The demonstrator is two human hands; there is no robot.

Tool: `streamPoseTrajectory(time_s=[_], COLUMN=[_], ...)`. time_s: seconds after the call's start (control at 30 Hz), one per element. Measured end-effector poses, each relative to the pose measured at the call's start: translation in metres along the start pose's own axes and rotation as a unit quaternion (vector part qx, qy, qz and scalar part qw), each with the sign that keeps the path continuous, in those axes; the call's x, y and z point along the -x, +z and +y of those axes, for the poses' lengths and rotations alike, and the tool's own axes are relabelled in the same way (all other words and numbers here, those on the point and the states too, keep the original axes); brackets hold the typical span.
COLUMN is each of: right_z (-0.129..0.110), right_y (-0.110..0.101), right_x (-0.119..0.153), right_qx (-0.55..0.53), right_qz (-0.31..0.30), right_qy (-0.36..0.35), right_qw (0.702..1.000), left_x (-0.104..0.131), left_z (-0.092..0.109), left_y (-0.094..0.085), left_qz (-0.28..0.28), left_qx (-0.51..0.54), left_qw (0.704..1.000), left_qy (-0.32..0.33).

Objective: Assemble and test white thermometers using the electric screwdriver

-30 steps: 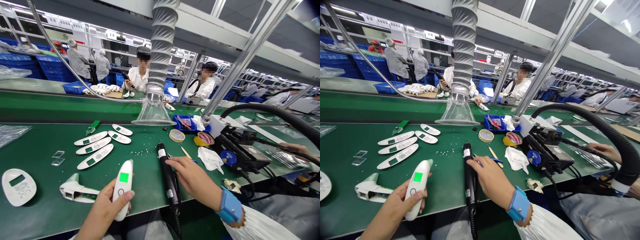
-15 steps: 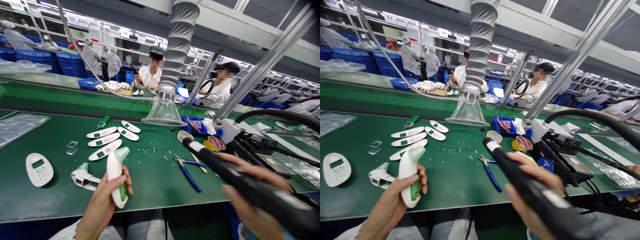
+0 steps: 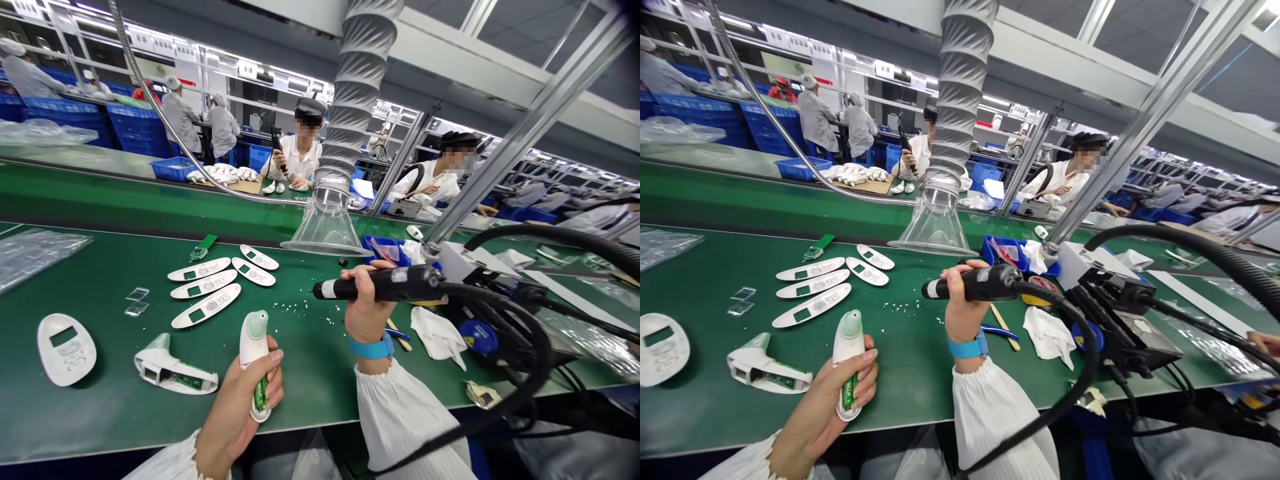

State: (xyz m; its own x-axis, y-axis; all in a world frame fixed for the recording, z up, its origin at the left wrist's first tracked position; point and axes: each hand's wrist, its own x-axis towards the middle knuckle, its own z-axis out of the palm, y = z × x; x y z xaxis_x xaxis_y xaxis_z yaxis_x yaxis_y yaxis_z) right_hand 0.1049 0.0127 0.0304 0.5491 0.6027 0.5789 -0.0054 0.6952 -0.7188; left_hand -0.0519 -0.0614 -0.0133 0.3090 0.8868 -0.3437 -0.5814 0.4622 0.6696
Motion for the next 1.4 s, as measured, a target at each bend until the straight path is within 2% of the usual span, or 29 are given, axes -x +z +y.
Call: streamPoseTrajectory(time_s=[0.13, 0.23, 0.33, 0.5, 0.63, 0.8, 1.0, 1.13, 1.3, 1.4], right_z=[0.023, 0.02, -0.009, -0.073, -0.097, -0.101, -0.104, -0.106, -0.109, -0.108], right_y=[0.005, 0.004, 0.0, -0.017, -0.028, -0.03, -0.034, -0.037, -0.035, -0.033], right_x=[-0.005, -0.006, 0.0, 0.025, 0.045, 0.055, 0.059, 0.06, 0.058, 0.059], right_qx=[0.026, 0.038, 0.011, -0.097, -0.126, -0.156, -0.165, -0.163, -0.159, -0.156], right_qz=[-0.012, -0.008, 0.005, 0.002, 0.006, -0.002, -0.021, -0.033, -0.038, -0.046], right_qy=[0.016, 0.022, 0.01, 0.023, 0.067, 0.089, 0.085, 0.094, 0.125, 0.126], right_qw=[0.999, 0.999, 1.0, 0.995, 0.99, 0.984, 0.982, 0.982, 0.979, 0.979], left_x=[0.0, -0.001, -0.002, -0.002, -0.001, 0.004, 0.006, 0.005, 0.004, 0.004], left_z=[0.0, 0.001, 0.002, 0.005, 0.002, 0.0, 0.002, 0.001, 0.0, 0.0], left_y=[-0.002, -0.004, -0.003, 0.003, 0.008, 0.014, 0.014, 0.009, 0.003, 0.004], left_qz=[-0.003, -0.015, -0.011, 0.056, 0.048, 0.063, 0.048, 0.023, -0.044, -0.052], left_qx=[0.008, 0.013, 0.02, 0.02, 0.067, 0.119, 0.136, 0.086, -0.007, -0.045], left_qw=[1.0, 1.0, 1.0, 0.998, 0.996, 0.984, 0.982, 0.991, 0.997, 0.996], left_qy=[-0.008, -0.009, -0.003, -0.014, -0.044, -0.116, -0.119, -0.095, -0.068, -0.062])
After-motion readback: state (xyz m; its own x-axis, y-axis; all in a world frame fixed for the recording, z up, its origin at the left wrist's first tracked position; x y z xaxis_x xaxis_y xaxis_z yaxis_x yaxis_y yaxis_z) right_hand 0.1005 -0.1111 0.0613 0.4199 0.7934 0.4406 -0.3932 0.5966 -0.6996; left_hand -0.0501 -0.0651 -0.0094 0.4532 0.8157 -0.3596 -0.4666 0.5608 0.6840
